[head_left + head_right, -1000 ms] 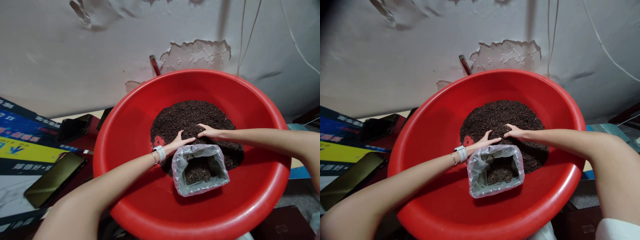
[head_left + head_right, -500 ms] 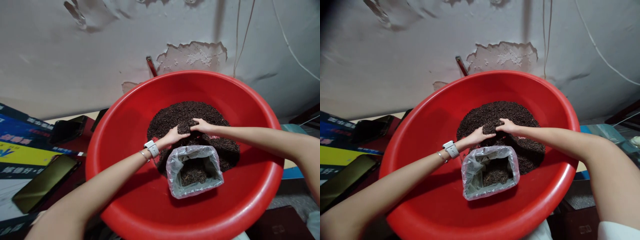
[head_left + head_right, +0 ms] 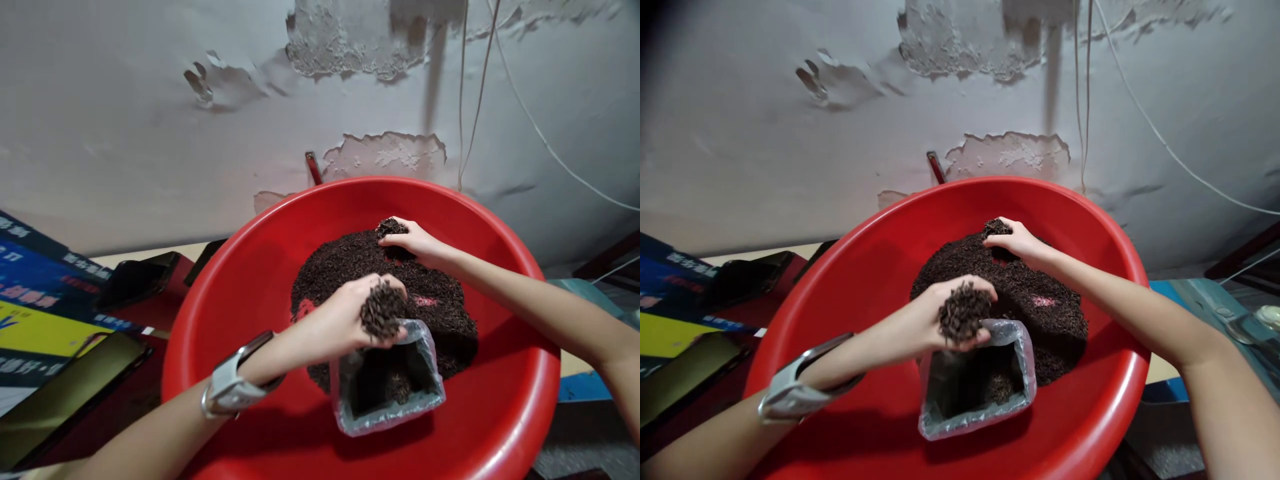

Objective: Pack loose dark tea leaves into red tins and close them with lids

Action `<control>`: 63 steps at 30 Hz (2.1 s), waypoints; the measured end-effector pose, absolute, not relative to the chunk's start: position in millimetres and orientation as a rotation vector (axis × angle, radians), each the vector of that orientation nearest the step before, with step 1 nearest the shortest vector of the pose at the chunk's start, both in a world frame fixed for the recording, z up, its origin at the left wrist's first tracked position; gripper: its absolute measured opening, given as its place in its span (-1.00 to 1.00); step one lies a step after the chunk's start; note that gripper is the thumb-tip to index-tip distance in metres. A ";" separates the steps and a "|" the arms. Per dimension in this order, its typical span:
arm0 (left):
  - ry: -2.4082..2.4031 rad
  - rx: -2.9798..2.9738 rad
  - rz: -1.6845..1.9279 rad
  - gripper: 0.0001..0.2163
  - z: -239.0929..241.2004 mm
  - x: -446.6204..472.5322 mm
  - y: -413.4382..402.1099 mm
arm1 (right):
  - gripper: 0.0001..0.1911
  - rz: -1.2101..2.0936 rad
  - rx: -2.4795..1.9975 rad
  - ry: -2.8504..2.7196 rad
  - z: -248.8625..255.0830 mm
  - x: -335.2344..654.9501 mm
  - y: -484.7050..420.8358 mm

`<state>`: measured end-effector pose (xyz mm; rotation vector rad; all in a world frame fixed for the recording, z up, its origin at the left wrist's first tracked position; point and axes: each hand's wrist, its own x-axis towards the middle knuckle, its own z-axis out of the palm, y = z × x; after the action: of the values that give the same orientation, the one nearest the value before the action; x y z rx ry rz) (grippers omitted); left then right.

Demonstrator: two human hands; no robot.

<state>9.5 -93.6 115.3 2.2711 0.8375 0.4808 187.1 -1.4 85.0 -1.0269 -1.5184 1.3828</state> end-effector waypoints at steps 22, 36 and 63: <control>0.796 2.559 0.104 -0.56 106.0 9.1 -107.1 | -0.73 1.499 -1.001 -1.583 71.0 179.5 -13.6; 0.851 2.486 0.109 -0.58 107.1 8.6 -105.4 | -0.76 1.480 -1.036 -1.609 68.8 178.7 -14.0; 0.774 2.508 0.183 -0.77 103.0 6.3 -106.8 | -0.72 1.502 -1.076 -1.609 64.7 177.3 -14.4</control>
<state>6.3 -106.8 103.0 2.5081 0.7740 0.1829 177.3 -14.4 64.7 -1.0765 -1.6091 1.5022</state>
